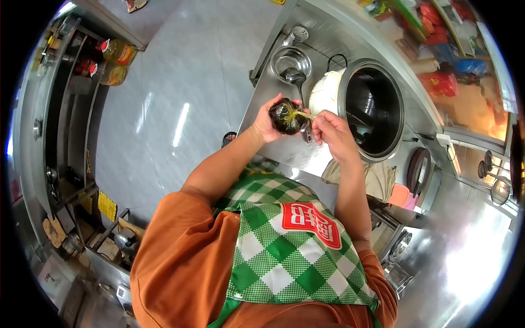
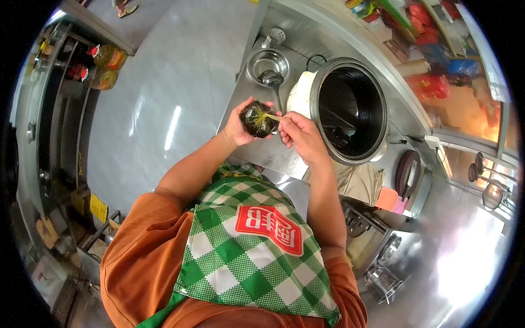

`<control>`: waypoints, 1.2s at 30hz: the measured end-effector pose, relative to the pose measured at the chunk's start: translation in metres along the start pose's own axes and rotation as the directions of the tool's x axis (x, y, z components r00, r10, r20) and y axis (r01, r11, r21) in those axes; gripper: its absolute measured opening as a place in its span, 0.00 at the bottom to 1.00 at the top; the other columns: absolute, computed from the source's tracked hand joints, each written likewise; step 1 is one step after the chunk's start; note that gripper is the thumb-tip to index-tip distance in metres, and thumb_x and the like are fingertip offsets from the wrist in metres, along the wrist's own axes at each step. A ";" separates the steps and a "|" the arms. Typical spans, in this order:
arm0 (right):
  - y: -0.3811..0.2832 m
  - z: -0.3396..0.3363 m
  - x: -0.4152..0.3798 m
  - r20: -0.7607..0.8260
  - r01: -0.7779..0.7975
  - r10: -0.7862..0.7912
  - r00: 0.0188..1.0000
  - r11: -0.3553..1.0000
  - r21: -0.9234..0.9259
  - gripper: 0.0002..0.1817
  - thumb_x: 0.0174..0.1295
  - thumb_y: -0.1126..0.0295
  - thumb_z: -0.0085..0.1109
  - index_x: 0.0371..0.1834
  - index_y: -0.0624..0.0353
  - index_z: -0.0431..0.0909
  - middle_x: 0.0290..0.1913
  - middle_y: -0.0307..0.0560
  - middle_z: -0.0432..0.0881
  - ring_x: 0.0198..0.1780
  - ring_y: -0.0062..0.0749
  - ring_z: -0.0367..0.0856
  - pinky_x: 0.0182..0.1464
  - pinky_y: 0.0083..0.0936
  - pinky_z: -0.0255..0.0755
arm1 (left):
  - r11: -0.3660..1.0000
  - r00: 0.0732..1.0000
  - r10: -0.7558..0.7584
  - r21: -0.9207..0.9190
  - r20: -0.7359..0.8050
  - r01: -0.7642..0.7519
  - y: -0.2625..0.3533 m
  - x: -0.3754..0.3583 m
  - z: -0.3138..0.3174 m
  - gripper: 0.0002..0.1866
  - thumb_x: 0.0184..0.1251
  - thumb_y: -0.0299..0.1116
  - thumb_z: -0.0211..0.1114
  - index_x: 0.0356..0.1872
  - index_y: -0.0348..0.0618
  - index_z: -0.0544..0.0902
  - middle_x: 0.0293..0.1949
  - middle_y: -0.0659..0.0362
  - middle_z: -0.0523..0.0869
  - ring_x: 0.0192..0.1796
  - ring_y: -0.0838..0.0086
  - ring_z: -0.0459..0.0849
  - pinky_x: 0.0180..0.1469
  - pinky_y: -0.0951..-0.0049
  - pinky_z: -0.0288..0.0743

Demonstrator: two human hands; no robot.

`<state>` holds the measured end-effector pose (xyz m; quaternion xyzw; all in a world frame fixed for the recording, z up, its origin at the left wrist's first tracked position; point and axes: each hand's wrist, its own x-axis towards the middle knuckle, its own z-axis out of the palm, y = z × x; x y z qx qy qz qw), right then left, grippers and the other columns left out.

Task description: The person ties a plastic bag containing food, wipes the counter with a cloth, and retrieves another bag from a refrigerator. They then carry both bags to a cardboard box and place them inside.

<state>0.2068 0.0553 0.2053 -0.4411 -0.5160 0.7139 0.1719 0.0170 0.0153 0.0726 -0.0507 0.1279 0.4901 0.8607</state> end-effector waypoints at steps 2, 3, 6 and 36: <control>0.001 0.001 0.000 -0.006 -0.003 0.003 1.000 1.000 0.000 0.14 0.77 0.61 0.53 0.35 0.58 0.77 0.28 0.34 0.75 0.28 0.15 0.71 0.31 0.15 0.67 | 1.000 0.999 0.002 -0.008 0.036 -0.001 0.000 0.000 -0.003 0.29 0.75 0.61 0.50 0.59 0.49 0.80 0.60 0.51 0.84 0.59 0.54 0.84 0.53 0.47 0.78; 0.003 0.001 0.000 -0.009 0.000 0.000 1.000 1.000 0.002 0.14 0.77 0.61 0.54 0.35 0.58 0.77 0.28 0.33 0.75 0.28 0.15 0.71 0.31 0.15 0.66 | 1.000 1.000 0.000 -0.004 0.025 0.000 0.000 0.000 -0.003 0.28 0.75 0.60 0.50 0.59 0.49 0.81 0.60 0.51 0.84 0.59 0.54 0.84 0.53 0.47 0.78; 0.002 0.002 -0.001 -0.028 0.002 -0.002 1.000 1.000 -0.016 0.14 0.76 0.60 0.55 0.35 0.58 0.77 0.28 0.33 0.75 0.27 0.15 0.71 0.30 0.15 0.66 | 1.000 1.000 -0.007 0.008 0.008 0.007 0.000 0.000 -0.002 0.27 0.77 0.58 0.49 0.58 0.47 0.81 0.59 0.51 0.84 0.59 0.54 0.84 0.54 0.47 0.79; -0.012 0.016 -0.002 -0.092 0.044 -0.050 0.995 0.996 -0.072 0.14 0.75 0.60 0.57 0.35 0.58 0.78 0.27 0.31 0.75 0.26 0.13 0.70 0.26 0.14 0.66 | 0.993 0.999 -0.040 -0.108 0.028 0.043 0.004 0.010 -0.010 0.20 0.79 0.45 0.57 0.44 0.35 0.84 0.47 0.49 0.88 0.50 0.56 0.88 0.57 0.56 0.83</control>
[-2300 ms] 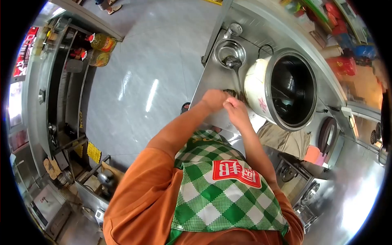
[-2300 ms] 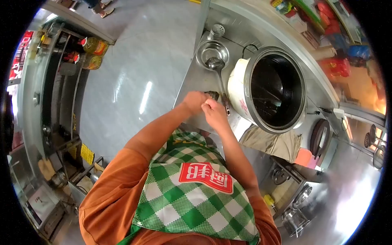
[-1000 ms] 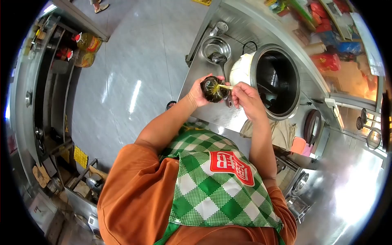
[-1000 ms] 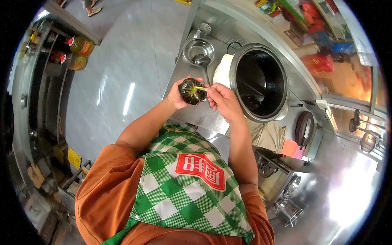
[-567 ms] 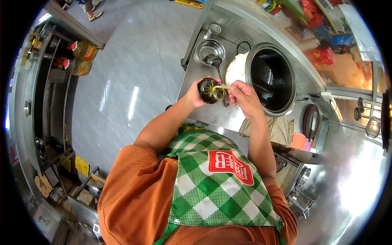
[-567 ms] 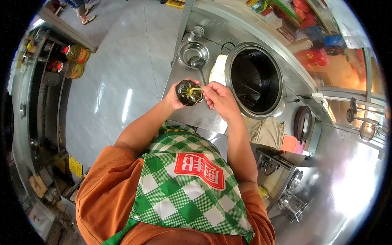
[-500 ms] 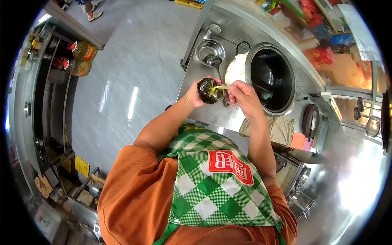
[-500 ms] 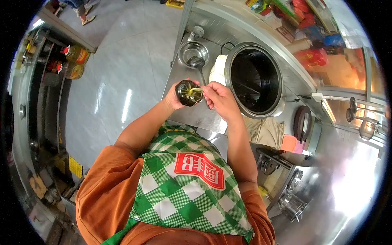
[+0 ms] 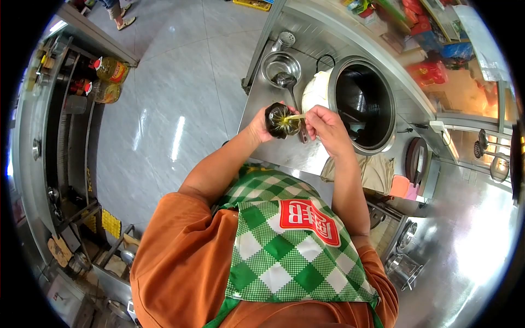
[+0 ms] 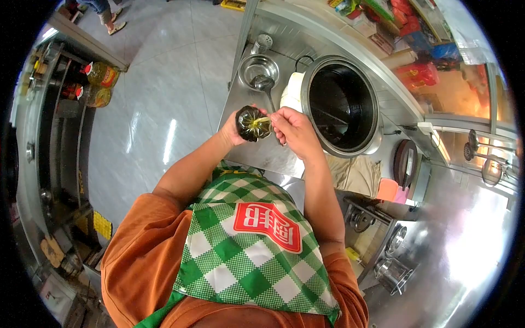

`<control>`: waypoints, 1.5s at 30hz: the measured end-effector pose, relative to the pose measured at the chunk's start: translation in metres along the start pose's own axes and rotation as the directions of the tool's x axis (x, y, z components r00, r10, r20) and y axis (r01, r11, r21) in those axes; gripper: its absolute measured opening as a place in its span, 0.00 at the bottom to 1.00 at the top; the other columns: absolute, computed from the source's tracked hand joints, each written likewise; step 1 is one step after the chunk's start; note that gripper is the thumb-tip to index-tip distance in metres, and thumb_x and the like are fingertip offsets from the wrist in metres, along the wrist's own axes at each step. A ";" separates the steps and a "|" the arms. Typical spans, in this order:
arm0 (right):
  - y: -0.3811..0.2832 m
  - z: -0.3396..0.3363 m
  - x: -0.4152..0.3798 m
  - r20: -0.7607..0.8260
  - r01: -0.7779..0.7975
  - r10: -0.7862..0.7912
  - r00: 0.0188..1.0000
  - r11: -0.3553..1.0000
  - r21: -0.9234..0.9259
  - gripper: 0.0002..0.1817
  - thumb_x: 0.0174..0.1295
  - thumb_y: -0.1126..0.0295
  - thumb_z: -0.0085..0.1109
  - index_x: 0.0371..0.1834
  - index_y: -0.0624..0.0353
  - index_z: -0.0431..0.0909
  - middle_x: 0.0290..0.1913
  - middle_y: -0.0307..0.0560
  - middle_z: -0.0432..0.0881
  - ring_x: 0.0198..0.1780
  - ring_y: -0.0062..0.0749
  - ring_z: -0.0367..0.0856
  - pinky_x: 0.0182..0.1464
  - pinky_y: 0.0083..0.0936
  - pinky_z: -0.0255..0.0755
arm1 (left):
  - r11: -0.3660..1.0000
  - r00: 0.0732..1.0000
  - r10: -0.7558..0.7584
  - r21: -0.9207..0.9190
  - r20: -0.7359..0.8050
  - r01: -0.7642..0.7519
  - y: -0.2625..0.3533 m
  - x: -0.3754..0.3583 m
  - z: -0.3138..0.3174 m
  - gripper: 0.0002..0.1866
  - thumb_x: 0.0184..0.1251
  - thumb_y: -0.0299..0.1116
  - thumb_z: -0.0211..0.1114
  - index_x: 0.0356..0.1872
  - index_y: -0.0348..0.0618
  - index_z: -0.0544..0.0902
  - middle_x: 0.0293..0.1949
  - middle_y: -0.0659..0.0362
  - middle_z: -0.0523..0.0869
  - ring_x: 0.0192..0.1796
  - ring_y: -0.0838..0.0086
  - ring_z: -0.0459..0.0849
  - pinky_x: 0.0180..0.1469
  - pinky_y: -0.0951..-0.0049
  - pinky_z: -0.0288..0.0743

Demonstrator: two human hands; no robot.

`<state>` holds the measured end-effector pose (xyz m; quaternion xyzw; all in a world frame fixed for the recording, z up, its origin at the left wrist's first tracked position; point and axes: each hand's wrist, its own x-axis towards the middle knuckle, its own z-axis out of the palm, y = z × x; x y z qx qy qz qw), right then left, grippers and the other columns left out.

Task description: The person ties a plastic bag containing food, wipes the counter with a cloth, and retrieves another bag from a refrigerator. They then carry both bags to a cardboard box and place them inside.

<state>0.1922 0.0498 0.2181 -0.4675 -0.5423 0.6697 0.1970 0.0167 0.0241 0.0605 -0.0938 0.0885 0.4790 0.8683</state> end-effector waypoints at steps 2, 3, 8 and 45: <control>0.000 0.000 0.000 0.000 -0.006 0.006 1.000 1.000 -0.007 0.14 0.75 0.60 0.57 0.35 0.58 0.78 0.27 0.31 0.75 0.26 0.13 0.70 0.27 0.14 0.66 | 1.000 1.000 0.005 -0.011 -0.005 -0.006 -0.001 -0.001 0.002 0.19 0.78 0.44 0.57 0.44 0.35 0.84 0.46 0.49 0.88 0.50 0.56 0.87 0.58 0.56 0.82; 0.000 0.000 0.000 0.001 -0.008 0.008 1.000 1.000 -0.010 0.14 0.75 0.60 0.57 0.35 0.57 0.78 0.27 0.31 0.75 0.26 0.13 0.70 0.27 0.14 0.66 | 1.000 1.000 0.003 -0.024 -0.010 -0.003 -0.001 -0.001 0.000 0.19 0.78 0.44 0.57 0.43 0.35 0.84 0.46 0.49 0.88 0.50 0.56 0.87 0.58 0.55 0.82; 0.003 -0.001 0.002 0.013 0.001 -0.001 1.000 1.000 -0.005 0.13 0.75 0.60 0.57 0.35 0.57 0.78 0.26 0.31 0.74 0.26 0.12 0.70 0.27 0.14 0.65 | 0.999 0.998 -0.002 -0.046 -0.068 -0.001 -0.004 0.000 -0.002 0.19 0.79 0.44 0.58 0.42 0.35 0.84 0.44 0.49 0.88 0.49 0.57 0.87 0.58 0.54 0.82; 0.011 0.003 -0.004 0.079 -0.036 0.041 0.996 0.997 -0.065 0.13 0.76 0.60 0.56 0.36 0.57 0.78 0.27 0.31 0.75 0.28 0.14 0.71 0.31 0.15 0.67 | 0.994 0.985 0.051 0.105 -0.164 -0.034 -0.010 -0.007 0.005 0.20 0.78 0.51 0.59 0.34 0.44 0.81 0.33 0.53 0.87 0.34 0.63 0.89 0.39 0.62 0.87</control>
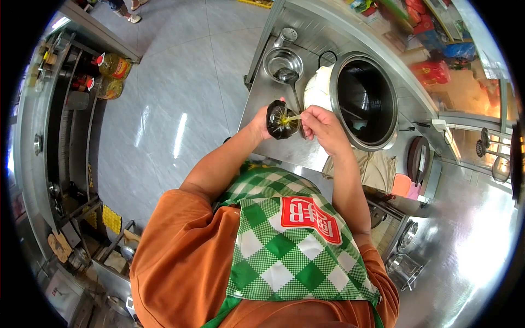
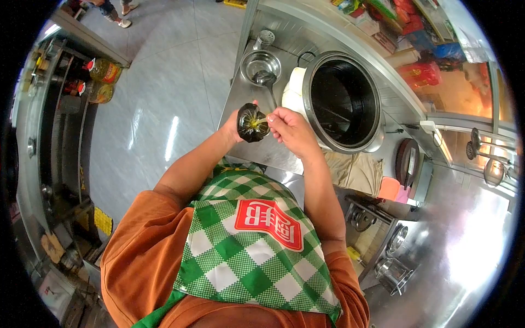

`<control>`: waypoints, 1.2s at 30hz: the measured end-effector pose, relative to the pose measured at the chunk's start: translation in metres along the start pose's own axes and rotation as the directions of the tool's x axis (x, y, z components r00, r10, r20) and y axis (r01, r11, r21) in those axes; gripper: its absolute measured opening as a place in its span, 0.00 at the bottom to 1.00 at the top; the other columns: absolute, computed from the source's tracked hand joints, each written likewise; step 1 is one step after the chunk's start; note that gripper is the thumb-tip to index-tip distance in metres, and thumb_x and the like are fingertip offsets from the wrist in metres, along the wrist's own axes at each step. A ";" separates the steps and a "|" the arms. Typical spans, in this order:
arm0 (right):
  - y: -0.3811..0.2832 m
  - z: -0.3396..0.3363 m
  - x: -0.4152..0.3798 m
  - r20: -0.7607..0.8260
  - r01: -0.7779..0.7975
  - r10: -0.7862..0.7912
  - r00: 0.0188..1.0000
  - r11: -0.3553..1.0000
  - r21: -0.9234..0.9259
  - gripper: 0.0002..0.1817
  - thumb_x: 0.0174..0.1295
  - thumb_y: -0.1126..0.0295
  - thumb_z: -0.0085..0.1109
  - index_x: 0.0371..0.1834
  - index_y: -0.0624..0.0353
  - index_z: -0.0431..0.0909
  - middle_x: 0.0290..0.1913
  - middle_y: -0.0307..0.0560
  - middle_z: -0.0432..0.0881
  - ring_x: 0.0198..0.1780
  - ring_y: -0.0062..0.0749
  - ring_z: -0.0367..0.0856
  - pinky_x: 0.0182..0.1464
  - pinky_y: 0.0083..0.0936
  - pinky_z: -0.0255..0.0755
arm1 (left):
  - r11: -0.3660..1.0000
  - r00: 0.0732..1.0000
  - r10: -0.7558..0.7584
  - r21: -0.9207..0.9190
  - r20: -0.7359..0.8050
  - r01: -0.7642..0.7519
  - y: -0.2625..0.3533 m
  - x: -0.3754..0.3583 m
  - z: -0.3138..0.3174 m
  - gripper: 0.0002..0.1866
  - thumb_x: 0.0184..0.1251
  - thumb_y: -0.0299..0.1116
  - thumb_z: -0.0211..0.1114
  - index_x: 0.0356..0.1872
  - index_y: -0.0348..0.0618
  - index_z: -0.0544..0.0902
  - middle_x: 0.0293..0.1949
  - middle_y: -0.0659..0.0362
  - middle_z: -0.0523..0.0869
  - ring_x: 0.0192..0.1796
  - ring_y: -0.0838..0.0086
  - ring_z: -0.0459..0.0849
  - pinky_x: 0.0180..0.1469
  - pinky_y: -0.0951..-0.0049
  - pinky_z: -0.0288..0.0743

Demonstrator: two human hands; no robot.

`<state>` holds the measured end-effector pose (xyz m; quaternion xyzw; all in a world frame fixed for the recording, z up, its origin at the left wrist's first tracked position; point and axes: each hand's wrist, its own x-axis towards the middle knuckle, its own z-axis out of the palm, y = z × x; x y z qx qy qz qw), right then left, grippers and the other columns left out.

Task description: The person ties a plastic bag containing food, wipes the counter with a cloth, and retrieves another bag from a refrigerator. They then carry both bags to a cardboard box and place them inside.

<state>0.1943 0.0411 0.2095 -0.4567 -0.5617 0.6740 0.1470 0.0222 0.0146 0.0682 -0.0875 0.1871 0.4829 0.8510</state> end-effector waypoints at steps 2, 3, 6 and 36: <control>0.001 0.000 0.001 0.005 0.001 -0.001 1.000 1.000 -0.002 0.13 0.76 0.60 0.56 0.36 0.57 0.78 0.27 0.31 0.75 0.28 0.14 0.71 0.31 0.16 0.67 | 1.000 1.000 -0.008 0.017 -0.020 0.009 0.001 -0.005 0.008 0.20 0.78 0.51 0.58 0.34 0.44 0.81 0.33 0.53 0.88 0.33 0.64 0.89 0.38 0.62 0.88; 0.001 0.001 0.001 0.008 0.004 -0.003 1.000 1.000 -0.005 0.13 0.75 0.60 0.56 0.37 0.57 0.78 0.28 0.31 0.75 0.29 0.14 0.71 0.31 0.16 0.67 | 1.000 1.000 -0.013 0.018 -0.020 0.013 0.001 -0.005 0.008 0.20 0.78 0.51 0.58 0.34 0.44 0.81 0.32 0.53 0.88 0.33 0.64 0.89 0.37 0.62 0.88; 0.001 0.001 0.001 0.018 0.008 -0.008 1.000 1.000 -0.003 0.13 0.75 0.59 0.57 0.36 0.57 0.78 0.28 0.31 0.75 0.29 0.14 0.71 0.32 0.16 0.68 | 1.000 0.999 -0.020 0.022 -0.028 0.021 0.001 -0.004 0.007 0.21 0.78 0.51 0.58 0.34 0.43 0.82 0.32 0.53 0.88 0.32 0.64 0.89 0.37 0.62 0.88; -0.043 -0.010 0.006 -0.123 0.008 -0.009 0.992 1.000 -0.004 0.12 0.73 0.62 0.59 0.36 0.58 0.80 0.25 0.31 0.72 0.25 0.12 0.67 0.27 0.13 0.63 | -0.242 0.611 0.389 0.717 0.689 -0.654 0.028 -0.019 0.069 0.08 0.64 0.29 0.72 0.42 0.38 0.88 0.39 0.52 0.88 0.41 0.61 0.86 0.45 0.65 0.79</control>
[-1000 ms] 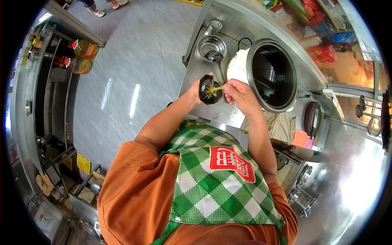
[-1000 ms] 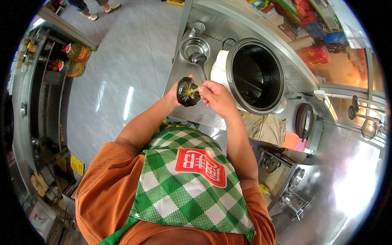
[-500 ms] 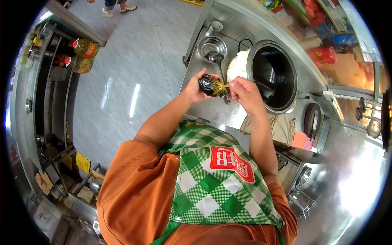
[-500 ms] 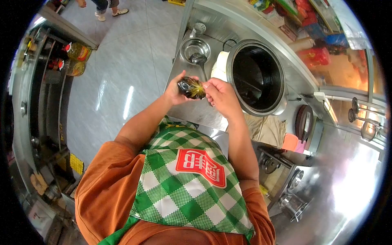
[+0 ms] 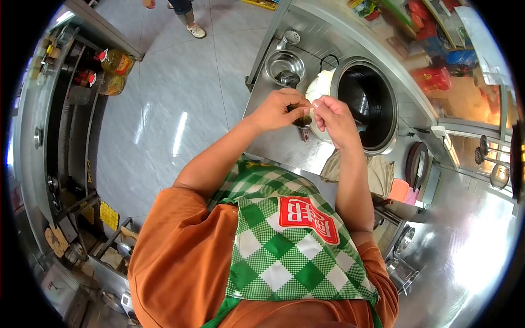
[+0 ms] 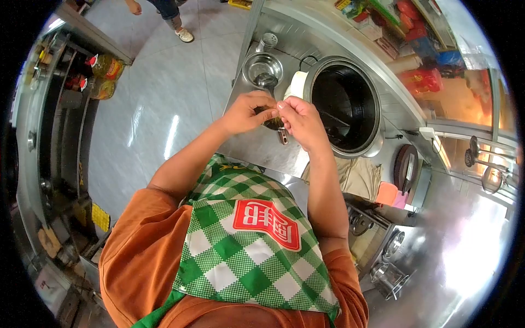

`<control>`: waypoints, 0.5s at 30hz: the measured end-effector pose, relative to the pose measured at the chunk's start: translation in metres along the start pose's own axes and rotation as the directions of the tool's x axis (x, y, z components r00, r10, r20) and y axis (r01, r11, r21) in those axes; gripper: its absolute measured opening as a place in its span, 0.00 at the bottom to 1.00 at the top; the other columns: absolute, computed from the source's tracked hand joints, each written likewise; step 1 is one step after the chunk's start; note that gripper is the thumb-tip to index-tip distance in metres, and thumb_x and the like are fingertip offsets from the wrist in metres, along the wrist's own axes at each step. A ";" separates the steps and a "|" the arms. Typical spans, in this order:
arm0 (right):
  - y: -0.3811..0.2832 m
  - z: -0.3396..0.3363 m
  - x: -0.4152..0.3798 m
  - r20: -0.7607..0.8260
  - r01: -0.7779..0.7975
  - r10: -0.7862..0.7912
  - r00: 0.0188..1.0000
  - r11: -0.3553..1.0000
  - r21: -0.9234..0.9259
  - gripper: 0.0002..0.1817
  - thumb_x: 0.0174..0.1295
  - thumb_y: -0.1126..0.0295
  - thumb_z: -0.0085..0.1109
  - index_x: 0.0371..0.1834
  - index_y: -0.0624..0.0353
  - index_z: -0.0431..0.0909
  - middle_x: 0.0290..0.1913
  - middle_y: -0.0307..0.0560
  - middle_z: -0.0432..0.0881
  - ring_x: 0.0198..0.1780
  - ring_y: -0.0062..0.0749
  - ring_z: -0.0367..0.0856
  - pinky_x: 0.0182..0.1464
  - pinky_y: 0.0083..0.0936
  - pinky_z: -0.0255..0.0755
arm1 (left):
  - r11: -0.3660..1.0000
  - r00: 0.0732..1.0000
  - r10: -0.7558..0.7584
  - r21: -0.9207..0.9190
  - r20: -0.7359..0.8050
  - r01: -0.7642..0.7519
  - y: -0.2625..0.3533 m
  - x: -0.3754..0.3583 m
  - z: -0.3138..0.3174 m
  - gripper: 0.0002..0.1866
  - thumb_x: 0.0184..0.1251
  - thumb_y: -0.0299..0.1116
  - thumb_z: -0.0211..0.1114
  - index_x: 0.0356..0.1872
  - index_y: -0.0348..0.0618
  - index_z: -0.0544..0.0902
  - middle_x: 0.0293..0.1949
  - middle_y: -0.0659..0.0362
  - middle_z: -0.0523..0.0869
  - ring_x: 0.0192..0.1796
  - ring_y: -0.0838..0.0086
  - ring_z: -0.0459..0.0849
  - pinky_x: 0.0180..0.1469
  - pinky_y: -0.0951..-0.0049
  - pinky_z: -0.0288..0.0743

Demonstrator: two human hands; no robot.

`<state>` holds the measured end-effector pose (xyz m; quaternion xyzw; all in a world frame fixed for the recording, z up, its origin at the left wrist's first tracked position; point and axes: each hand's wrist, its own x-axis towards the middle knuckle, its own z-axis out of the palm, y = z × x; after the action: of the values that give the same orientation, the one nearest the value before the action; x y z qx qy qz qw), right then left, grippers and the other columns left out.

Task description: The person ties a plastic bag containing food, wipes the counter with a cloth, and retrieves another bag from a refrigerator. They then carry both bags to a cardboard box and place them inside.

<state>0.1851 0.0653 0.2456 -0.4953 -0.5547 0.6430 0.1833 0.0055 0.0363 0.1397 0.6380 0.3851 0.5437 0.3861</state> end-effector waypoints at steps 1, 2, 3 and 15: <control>-0.001 -0.001 0.000 -0.005 0.011 -0.012 1.000 1.000 -0.017 0.12 0.73 0.61 0.59 0.36 0.58 0.80 0.25 0.30 0.72 0.24 0.11 0.66 0.26 0.13 0.62 | 1.000 1.000 -0.014 0.005 0.007 0.014 0.000 0.001 0.000 0.08 0.64 0.29 0.72 0.40 0.38 0.88 0.38 0.52 0.88 0.40 0.62 0.86 0.43 0.65 0.79; 0.001 -0.002 0.000 -0.004 0.003 -0.004 1.000 1.000 -0.017 0.12 0.73 0.61 0.59 0.36 0.58 0.80 0.25 0.30 0.72 0.24 0.11 0.66 0.26 0.13 0.62 | 1.000 0.999 -0.030 0.009 0.015 0.029 0.000 0.002 0.000 0.07 0.64 0.29 0.72 0.39 0.37 0.88 0.36 0.53 0.88 0.38 0.63 0.85 0.41 0.66 0.78; 0.004 -0.004 0.002 -0.001 -0.005 0.005 1.000 1.000 -0.016 0.12 0.73 0.61 0.59 0.36 0.58 0.80 0.25 0.30 0.72 0.24 0.12 0.66 0.26 0.13 0.61 | 0.999 0.999 -0.046 0.014 0.022 0.046 -0.001 0.002 0.000 0.06 0.64 0.29 0.72 0.38 0.37 0.88 0.35 0.53 0.88 0.36 0.63 0.85 0.40 0.66 0.78; 0.048 0.000 0.019 -0.034 0.004 0.003 0.999 0.976 0.216 0.13 0.72 0.61 0.60 0.35 0.60 0.79 0.28 0.34 0.73 0.24 0.14 0.65 0.25 0.15 0.62 | 0.994 0.989 0.023 0.103 0.145 -0.038 -0.039 -0.015 0.008 0.08 0.70 0.30 0.64 0.43 0.38 0.88 0.42 0.52 0.89 0.53 0.56 0.84 0.58 0.60 0.77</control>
<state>0.1913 0.0650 0.1939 -0.4831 -0.4784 0.6909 0.2457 0.0086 0.0374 0.0975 0.7010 0.3747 0.4810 0.3699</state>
